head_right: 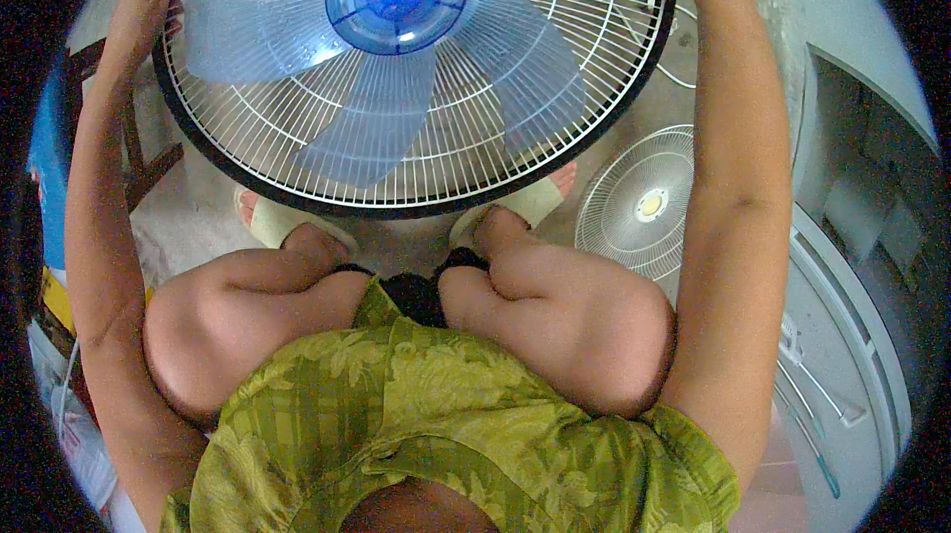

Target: The person assembles a standing fan by attaching the front protective cage to the fan head. They align the cage with the fan blades and secure it by twisting the locking ring into place.

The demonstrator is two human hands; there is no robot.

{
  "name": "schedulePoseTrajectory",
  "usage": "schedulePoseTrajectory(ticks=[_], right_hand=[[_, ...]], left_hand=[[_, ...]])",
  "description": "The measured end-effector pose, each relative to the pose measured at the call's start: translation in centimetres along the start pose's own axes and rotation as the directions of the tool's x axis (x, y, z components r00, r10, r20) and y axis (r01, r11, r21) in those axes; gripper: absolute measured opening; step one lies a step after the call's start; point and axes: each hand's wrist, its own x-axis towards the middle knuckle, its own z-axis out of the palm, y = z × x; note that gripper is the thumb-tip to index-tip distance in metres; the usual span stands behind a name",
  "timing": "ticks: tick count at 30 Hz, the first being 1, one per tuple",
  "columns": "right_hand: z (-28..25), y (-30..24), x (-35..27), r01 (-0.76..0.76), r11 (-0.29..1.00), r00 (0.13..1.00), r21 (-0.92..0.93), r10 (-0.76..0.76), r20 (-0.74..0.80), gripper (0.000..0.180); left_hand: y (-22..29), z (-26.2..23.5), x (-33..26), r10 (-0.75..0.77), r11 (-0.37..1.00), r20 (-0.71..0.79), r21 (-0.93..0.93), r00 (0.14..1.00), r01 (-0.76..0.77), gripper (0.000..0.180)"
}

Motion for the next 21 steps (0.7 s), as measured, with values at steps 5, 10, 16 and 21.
schedulePoseTrajectory(ticks=[5,10,16,21], right_hand=[[-1.3,1.0,-0.3,-0.089,0.996,0.995,-0.008,0.088,-0.043,0.037],[-0.5,-0.7,0.4,-0.157,0.985,0.986,0.077,0.152,0.070,0.039],[-2.6,1.5,-1.2,-0.311,0.845,0.950,0.435,0.274,0.148,0.044],[-3.1,2.6,-3.1,-0.443,0.551,0.894,0.707,0.329,0.304,0.029]], left_hand=[[-0.1,1.3,2.3,0.122,0.992,0.024,0.040,0.992,-0.123,0.048],[0.4,0.2,-0.2,-0.023,0.999,0.017,0.039,1.000,0.023,0.051],[1.3,0.4,-0.1,0.069,0.998,0.023,0.013,0.997,-0.069,0.050],[1.7,0.3,-0.2,0.018,1.000,0.051,-0.008,0.999,-0.018,0.054]])
